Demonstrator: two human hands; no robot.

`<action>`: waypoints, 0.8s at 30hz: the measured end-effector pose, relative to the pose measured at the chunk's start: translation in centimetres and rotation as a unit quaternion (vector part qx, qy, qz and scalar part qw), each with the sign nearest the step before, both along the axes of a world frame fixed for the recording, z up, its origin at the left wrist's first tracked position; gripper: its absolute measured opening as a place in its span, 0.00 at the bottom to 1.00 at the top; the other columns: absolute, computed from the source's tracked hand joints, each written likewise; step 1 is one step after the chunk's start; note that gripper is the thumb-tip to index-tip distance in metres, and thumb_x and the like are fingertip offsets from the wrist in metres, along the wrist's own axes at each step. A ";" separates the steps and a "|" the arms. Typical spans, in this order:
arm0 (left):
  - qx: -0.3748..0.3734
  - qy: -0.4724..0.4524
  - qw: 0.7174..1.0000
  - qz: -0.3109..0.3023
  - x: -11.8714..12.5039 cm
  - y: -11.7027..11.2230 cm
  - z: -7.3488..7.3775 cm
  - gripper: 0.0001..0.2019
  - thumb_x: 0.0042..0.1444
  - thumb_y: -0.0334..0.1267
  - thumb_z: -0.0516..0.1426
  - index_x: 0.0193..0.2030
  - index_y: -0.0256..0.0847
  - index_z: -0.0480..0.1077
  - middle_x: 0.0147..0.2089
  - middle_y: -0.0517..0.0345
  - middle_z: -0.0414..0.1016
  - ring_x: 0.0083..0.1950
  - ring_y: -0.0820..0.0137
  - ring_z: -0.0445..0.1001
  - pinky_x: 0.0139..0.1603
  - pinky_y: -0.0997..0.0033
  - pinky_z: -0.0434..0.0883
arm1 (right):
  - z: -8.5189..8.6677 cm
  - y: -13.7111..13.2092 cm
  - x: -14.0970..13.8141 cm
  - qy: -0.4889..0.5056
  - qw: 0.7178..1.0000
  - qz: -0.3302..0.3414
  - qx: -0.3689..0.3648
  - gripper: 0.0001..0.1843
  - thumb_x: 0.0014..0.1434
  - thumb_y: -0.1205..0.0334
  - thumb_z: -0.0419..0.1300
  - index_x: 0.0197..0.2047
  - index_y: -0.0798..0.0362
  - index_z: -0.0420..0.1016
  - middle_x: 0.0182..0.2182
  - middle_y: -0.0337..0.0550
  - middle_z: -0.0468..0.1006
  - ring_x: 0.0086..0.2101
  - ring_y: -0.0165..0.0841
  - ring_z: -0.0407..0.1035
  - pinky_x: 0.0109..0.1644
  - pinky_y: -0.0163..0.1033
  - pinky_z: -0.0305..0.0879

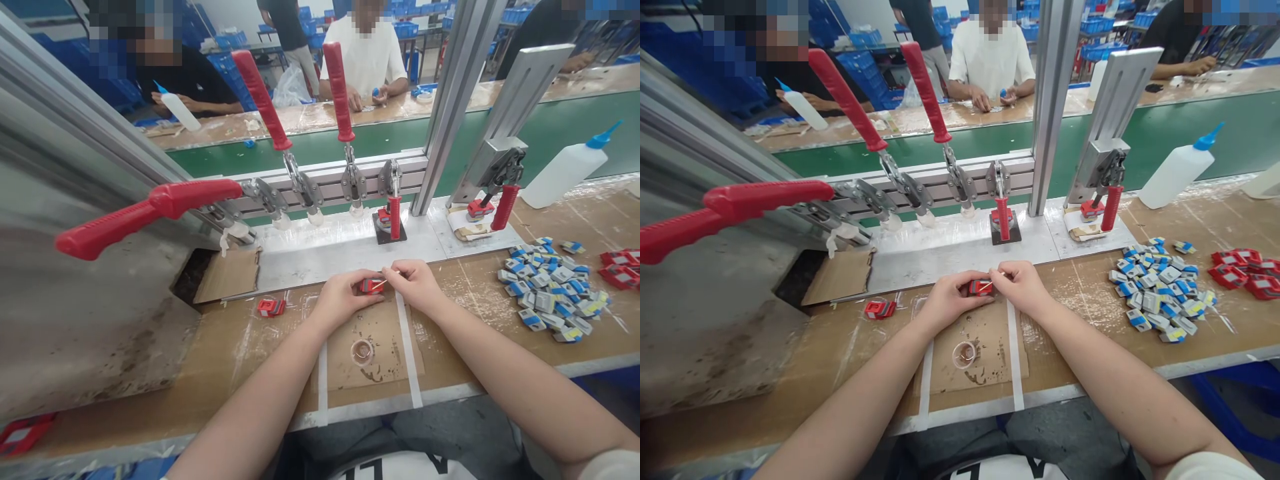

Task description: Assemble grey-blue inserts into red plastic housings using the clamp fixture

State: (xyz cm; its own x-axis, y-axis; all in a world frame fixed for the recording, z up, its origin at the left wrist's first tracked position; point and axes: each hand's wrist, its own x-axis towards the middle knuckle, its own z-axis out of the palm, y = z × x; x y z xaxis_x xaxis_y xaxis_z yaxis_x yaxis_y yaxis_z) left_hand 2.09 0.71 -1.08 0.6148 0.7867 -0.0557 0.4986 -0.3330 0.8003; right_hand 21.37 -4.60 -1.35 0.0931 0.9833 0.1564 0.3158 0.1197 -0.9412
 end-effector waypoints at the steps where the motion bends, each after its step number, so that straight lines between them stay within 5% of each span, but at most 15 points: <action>1: 0.002 -0.002 1.000 -0.002 0.0 0.0 0.0 0.21 0.52 0.49 0.68 0.52 0.49 0.80 0.34 0.62 0.80 0.33 0.69 0.73 0.38 0.72 0.68 | 0.0 0.0 0.1 -0.002 1.000 -0.003 -0.001 0.23 0.60 0.52 0.57 0.19 0.51 0.53 0.19 0.33 0.51 0.23 0.26 0.49 0.28 0.35 0.46; 7: 0.012 0.003 1.000 0.001 0.0 0.0 0.2 0.20 0.52 0.50 0.68 0.52 0.50 0.79 0.39 0.62 0.82 0.34 0.68 0.74 0.37 0.72 0.68 | 0.2 -0.1 0.9 -0.064 0.998 -0.020 0.016 0.22 0.59 0.57 0.56 0.20 0.50 0.48 0.19 0.33 0.47 0.23 0.26 0.47 0.27 0.35 0.43; 15: 0.012 0.007 1.000 -0.012 -0.1 0.0 0.0 0.20 0.53 0.49 0.68 0.51 0.49 0.79 0.38 0.62 0.82 0.36 0.68 0.75 0.40 0.71 0.69 | 1.0 -0.6 0.7 -0.166 0.976 -0.049 0.136 0.25 0.64 0.60 0.54 0.21 0.50 0.43 0.18 0.31 0.46 0.21 0.26 0.44 0.28 0.38 0.43; 19: -0.019 -0.046 0.999 0.010 0.0 0.4 -0.2 0.20 0.52 0.49 0.68 0.50 0.45 0.78 0.42 0.58 0.82 0.40 0.65 0.77 0.43 0.69 0.72 | 1.4 -1.7 0.2 -0.142 0.971 0.116 0.155 0.26 0.67 0.57 0.52 0.19 0.50 0.48 0.17 0.32 0.52 0.21 0.27 0.49 0.28 0.37 0.47; 24: -0.035 -0.097 0.995 0.010 0.0 0.9 -0.3 0.23 0.53 0.50 0.66 0.54 0.44 0.76 0.48 0.53 0.81 0.46 0.62 0.79 0.50 0.65 0.74 | 1.7 -2.8 -2.1 -0.292 0.885 0.327 0.156 0.26 0.69 0.55 0.54 0.19 0.52 0.62 0.18 0.35 0.68 0.22 0.27 0.57 0.29 0.37 0.48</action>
